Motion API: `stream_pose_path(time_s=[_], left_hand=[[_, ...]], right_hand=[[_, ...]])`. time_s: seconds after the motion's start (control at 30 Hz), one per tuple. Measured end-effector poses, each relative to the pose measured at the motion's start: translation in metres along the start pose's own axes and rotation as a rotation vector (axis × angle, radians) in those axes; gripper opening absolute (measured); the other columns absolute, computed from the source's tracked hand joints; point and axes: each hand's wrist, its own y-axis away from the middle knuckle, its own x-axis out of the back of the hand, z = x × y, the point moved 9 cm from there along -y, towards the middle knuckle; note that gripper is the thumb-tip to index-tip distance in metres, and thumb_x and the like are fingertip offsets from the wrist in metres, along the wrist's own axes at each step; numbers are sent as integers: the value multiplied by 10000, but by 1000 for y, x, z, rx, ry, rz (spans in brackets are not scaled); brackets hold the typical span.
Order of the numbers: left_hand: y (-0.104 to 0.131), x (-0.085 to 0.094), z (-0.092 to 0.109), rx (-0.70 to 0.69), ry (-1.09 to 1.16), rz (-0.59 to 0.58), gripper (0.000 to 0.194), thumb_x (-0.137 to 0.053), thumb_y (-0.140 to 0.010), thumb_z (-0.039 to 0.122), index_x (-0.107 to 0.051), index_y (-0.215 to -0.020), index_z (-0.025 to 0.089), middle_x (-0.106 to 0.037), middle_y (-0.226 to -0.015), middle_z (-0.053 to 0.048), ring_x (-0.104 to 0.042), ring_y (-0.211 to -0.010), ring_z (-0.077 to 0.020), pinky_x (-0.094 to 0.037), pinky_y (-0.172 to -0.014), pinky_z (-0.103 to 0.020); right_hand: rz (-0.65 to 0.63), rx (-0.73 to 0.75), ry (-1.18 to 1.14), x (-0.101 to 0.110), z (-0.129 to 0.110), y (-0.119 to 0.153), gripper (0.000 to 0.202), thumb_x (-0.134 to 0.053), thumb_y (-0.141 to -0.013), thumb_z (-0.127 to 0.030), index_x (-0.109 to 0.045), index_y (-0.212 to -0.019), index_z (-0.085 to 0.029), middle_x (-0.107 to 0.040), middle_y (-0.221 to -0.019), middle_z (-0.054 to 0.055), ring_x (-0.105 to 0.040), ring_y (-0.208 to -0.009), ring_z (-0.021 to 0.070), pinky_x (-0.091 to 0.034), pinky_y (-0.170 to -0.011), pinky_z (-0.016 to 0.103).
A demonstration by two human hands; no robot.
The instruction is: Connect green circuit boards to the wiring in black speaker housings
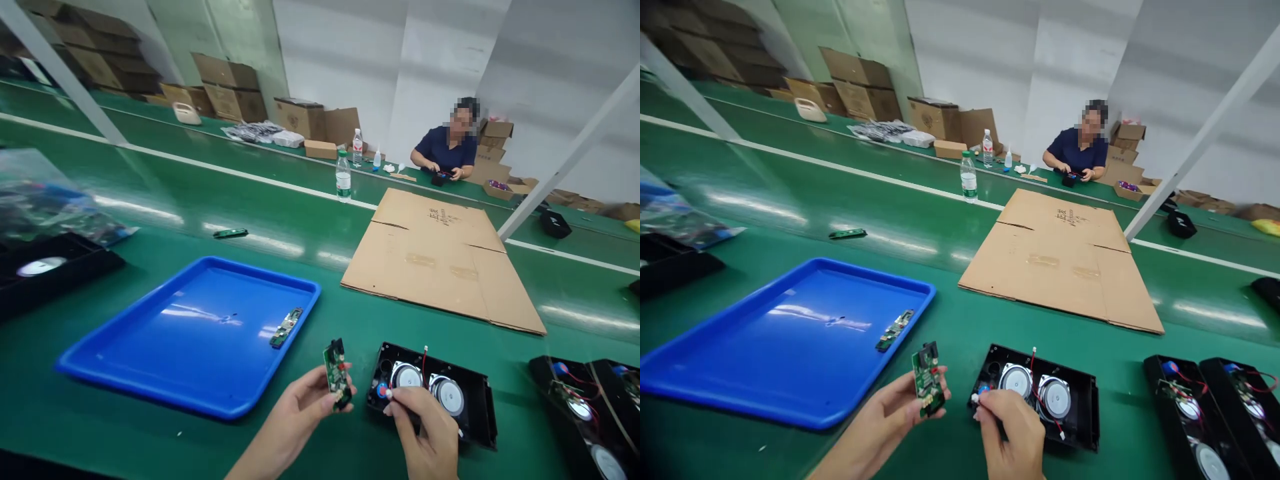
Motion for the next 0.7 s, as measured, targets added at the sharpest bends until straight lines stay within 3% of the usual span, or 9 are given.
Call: stream_pose_path(time_s=[0.1,0.23,0.37,0.53,0.7], left_hand=[[7,-32,-3,-20,54,-118,495,-784,-553,497,-684,-937,200,-692,-884,-65,-622,-874,-258,-514,-807,-354],[8,-50,-2,-93,-19,-251,366,-750,-656,408,-694,-975,237,-670,-903,-34,-603,-894,-224,-484,-842,-309],[11,-56,-4,-103,106,-326,347,-726,-698,380,-672,-1033,308,-678,-945,-7,-610,-903,-201,-484,-848,-292],[17,-58,-6,-31,196,-306,373,-739,-688,376,-668,-1049,318,-694,-941,-16,-612,-909,-205,-490,-837,-301],[18,-53,-12,-11,178,-280,412,-748,-669,403,-660,-1066,338,-659,-937,-16,-600,-855,-195,-505,-796,-302]], right_hand=[[-35,14,35,-4,-9,-7,140,-480,-869,-106,-597,-868,-184,-634,-710,31,-612,-629,126,-524,-562,221],[-70,2,70,-10,-13,-8,139,-468,-863,-99,-586,-835,-168,-602,-677,30,-561,-593,118,-484,-526,223],[-64,-10,65,-10,-12,-5,134,-466,-860,-85,-571,-837,-163,-585,-675,24,-542,-599,109,-467,-534,209],[-63,28,115,-10,-12,-4,135,-462,-872,-84,-565,-833,-162,-565,-661,24,-510,-580,105,-445,-525,210],[-145,97,211,-13,-16,-4,189,-419,-904,-99,-586,-837,-158,-552,-649,25,-482,-579,111,-416,-517,226]])
